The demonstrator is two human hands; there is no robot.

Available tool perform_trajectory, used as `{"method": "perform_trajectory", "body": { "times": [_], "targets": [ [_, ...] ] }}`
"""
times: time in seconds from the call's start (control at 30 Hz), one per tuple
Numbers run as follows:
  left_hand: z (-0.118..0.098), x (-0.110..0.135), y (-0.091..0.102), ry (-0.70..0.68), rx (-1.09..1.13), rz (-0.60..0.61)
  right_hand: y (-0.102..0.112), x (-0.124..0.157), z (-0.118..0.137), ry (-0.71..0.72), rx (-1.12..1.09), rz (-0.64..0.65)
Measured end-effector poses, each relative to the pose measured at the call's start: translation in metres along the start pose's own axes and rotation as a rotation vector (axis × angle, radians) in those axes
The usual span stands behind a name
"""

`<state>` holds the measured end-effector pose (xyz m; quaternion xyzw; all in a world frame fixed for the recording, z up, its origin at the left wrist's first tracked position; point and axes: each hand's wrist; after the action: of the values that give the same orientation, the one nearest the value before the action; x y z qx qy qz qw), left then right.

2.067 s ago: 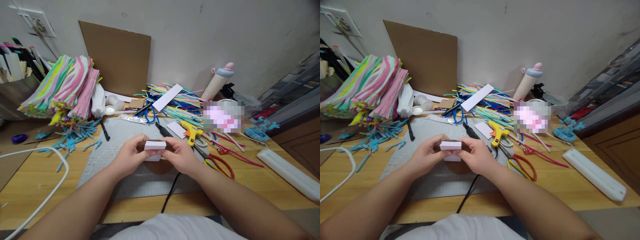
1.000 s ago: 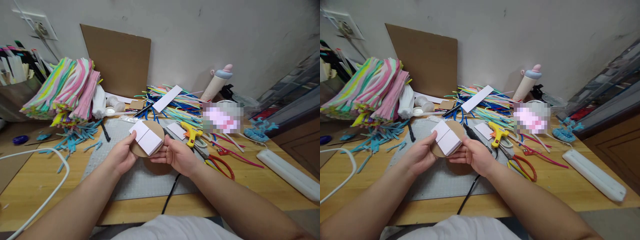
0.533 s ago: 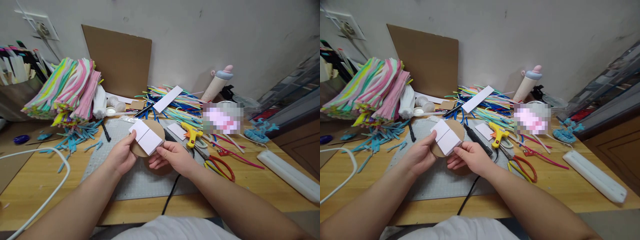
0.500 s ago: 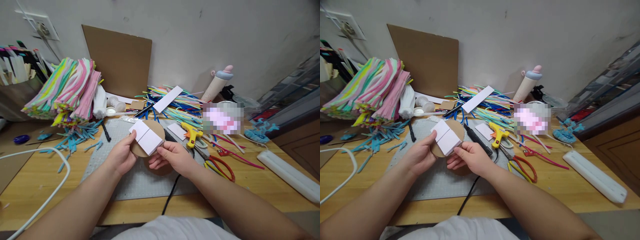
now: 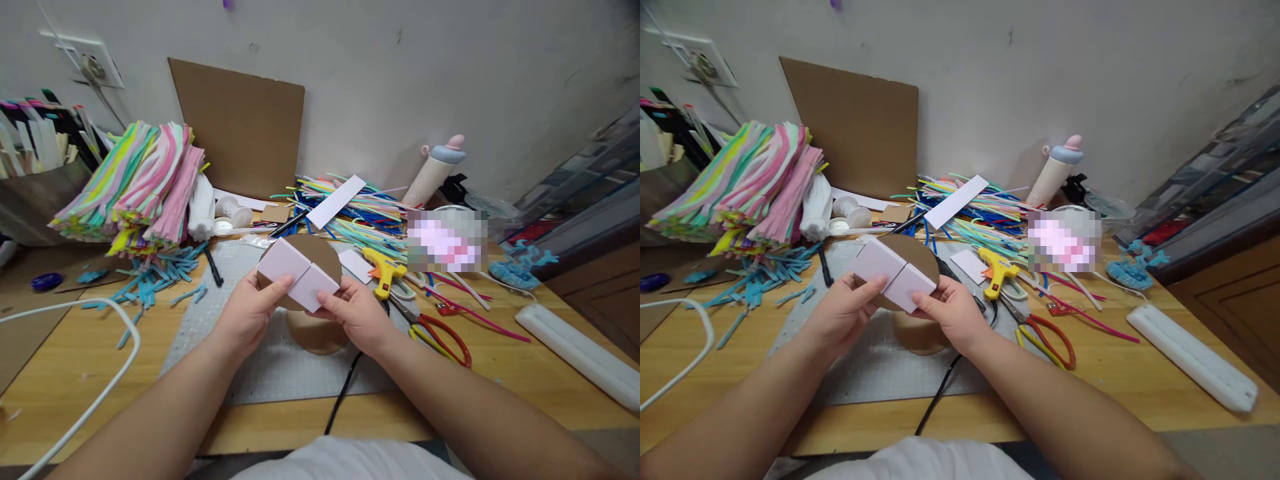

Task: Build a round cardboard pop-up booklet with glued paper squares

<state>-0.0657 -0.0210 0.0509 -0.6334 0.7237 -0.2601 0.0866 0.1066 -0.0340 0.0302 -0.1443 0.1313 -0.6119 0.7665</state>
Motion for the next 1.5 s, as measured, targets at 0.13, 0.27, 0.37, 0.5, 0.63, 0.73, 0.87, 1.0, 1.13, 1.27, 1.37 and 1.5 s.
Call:
{"method": "perform_trajectory", "body": {
  "times": [0.13,0.27,0.37,0.5,0.63,0.73,0.87,1.0,1.13,1.27,1.37,1.5],
  "targets": [
    [-0.005,0.0,0.004,0.068,-0.081,0.095,0.002,0.001,0.001,0.109,0.053,-0.041],
    [-0.014,0.0,0.009,0.05,-0.158,0.129,0.009,-0.001,0.008,0.21,0.052,-0.022],
    [-0.018,0.001,0.011,0.057,-0.266,0.122,0.015,-0.004,0.015,0.141,0.094,0.018],
    [-0.02,0.0,0.012,0.101,-0.381,0.17,0.018,-0.005,0.023,0.021,0.181,0.092],
    [-0.018,-0.001,0.012,0.105,-0.444,0.155,0.018,-0.005,0.023,0.018,0.213,0.106],
    [-0.015,-0.001,0.012,0.087,-0.443,0.126,0.018,-0.006,0.02,0.027,0.218,0.102],
    [-0.012,0.0,0.01,0.079,-0.428,0.09,0.019,-0.006,0.017,0.032,0.223,0.094],
    [-0.011,-0.001,0.009,0.082,-0.437,0.069,0.019,-0.005,0.018,0.038,0.237,0.102],
    [-0.01,-0.001,0.01,0.09,-0.439,0.073,0.019,-0.005,0.016,0.047,0.246,0.118],
    [-0.009,-0.003,0.012,0.104,-0.435,0.087,0.02,-0.005,0.014,0.048,0.263,0.114],
    [-0.008,-0.005,0.014,0.106,-0.437,0.097,0.021,-0.006,0.014,0.039,0.26,0.107],
    [-0.007,-0.006,0.012,0.11,-0.404,0.098,0.016,-0.006,0.011,0.023,0.19,0.067]
  ]
}}
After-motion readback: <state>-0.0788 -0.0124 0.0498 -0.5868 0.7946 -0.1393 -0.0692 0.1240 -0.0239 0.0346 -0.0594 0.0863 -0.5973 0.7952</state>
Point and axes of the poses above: each hand's wrist, its own x-axis away from the middle knuckle, its own y-axis out of the back of the hand, z = x × y, and after that the axes turned 6 degrees about y, right-handed
